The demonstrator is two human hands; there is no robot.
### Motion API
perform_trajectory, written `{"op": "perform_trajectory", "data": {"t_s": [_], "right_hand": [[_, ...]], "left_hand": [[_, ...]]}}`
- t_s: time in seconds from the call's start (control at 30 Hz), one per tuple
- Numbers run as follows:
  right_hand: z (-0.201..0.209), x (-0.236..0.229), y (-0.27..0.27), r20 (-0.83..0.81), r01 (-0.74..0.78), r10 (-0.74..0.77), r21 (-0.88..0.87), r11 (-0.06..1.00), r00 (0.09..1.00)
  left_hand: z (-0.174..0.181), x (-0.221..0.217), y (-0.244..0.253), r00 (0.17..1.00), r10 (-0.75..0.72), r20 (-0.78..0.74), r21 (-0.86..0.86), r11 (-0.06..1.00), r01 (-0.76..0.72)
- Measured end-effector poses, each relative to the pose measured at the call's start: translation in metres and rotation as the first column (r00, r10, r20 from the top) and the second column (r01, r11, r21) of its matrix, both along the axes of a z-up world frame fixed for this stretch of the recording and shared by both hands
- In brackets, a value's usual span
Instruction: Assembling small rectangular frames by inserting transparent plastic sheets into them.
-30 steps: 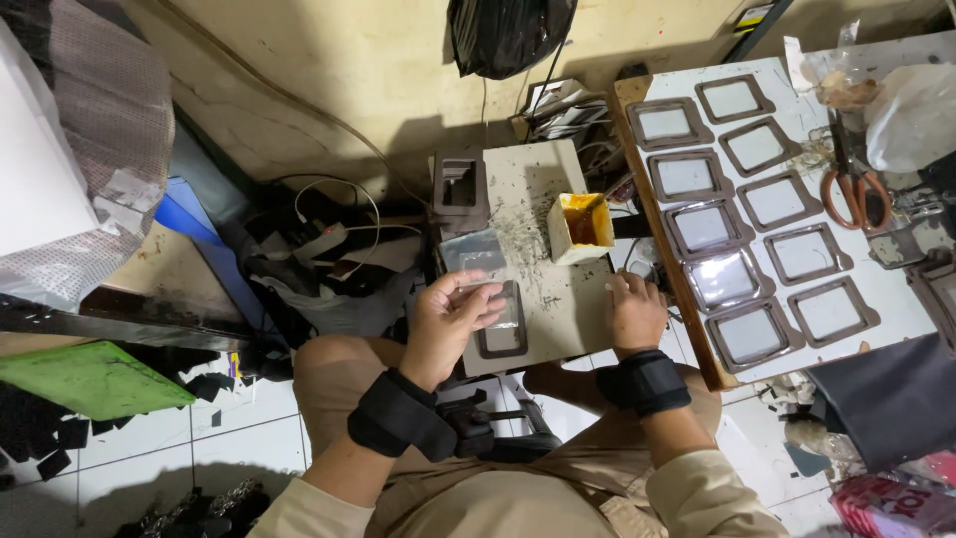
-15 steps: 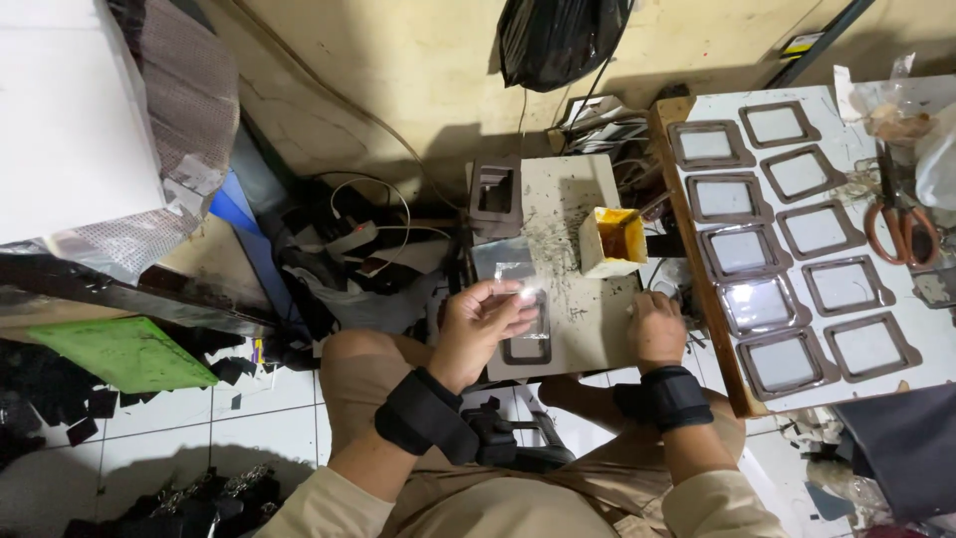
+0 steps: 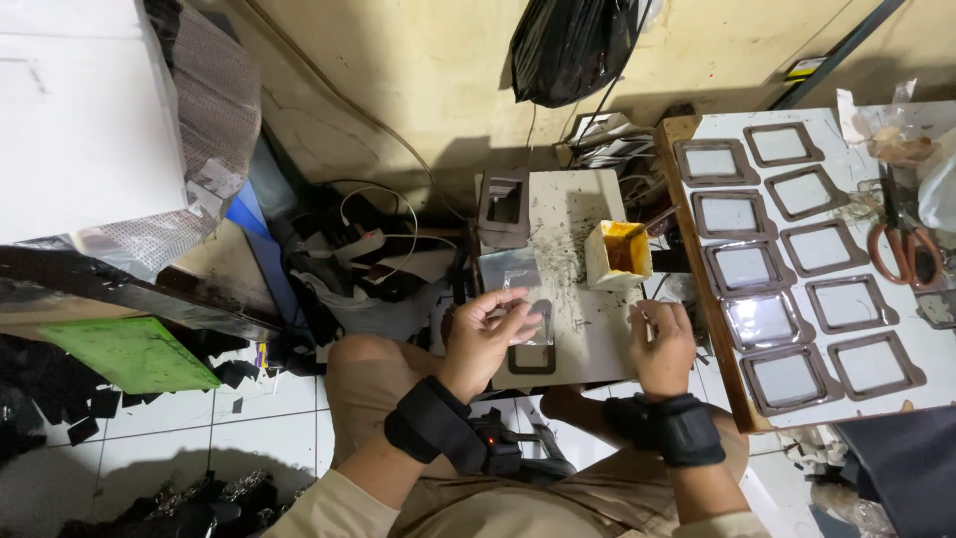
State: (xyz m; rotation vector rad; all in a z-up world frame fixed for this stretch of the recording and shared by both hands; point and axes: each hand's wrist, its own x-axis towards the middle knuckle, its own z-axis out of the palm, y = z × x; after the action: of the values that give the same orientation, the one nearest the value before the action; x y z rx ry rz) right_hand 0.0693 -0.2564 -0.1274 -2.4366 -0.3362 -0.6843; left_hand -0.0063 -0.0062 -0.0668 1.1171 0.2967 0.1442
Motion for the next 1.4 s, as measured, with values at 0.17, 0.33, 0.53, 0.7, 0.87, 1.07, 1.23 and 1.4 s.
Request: {"op": "perform_trajectory", "data": {"t_s": [0.17, 0.33, 0.53, 0.7, 0.87, 1.07, 1.23, 1.4], "right_hand": [[0.076, -0.039, 0.049, -0.026, -0.217, 0.238, 0.32, 0.922, 0.971], [0.117, -0.06, 0.094, -0.038, -0.319, 0.395, 0.52, 0.792, 0.918], [0.119, -0.058, 0.105, -0.06, -0.339, 0.458, 0.589, 0.734, 0.887], [0.106, -0.049, 0.098, -0.111, -0.252, 0.507, 0.766, 0.592, 0.855], [0.096, -0.042, 0.085, -0.064, -0.288, 0.571, 0.814, 0.504, 0.819], [0.088, -0.039, 0.074, -0.091, -0.188, 0.632, 0.914, 0.361, 0.77], [0.077, -0.036, 0.065, -0.079, -0.117, 0.683, 0.964, 0.237, 0.726], [0.068, -0.036, 0.059, -0.118, -0.077, 0.711, 0.969, 0.236, 0.693]], "left_hand": [[0.022, -0.003, -0.01, 0.999, 0.015, 0.034, 0.076, 0.997, -0.017], [0.02, -0.006, -0.02, 0.999, 0.012, 0.046, 0.175, 0.984, -0.02], [0.019, -0.015, -0.022, 0.984, 0.016, 0.178, 0.244, 0.968, -0.06], [0.038, -0.033, -0.014, 0.926, -0.158, 0.343, 0.517, 0.855, -0.046], [0.047, -0.031, -0.014, 0.901, -0.108, 0.42, 0.511, 0.849, -0.136], [0.037, -0.02, -0.008, 0.914, 0.021, 0.406, 0.513, 0.822, -0.247], [0.018, -0.011, 0.009, 0.958, 0.0, 0.286, 0.535, 0.829, -0.16], [0.012, -0.009, 0.018, 0.986, -0.126, 0.111, 0.494, 0.868, 0.056]]}}
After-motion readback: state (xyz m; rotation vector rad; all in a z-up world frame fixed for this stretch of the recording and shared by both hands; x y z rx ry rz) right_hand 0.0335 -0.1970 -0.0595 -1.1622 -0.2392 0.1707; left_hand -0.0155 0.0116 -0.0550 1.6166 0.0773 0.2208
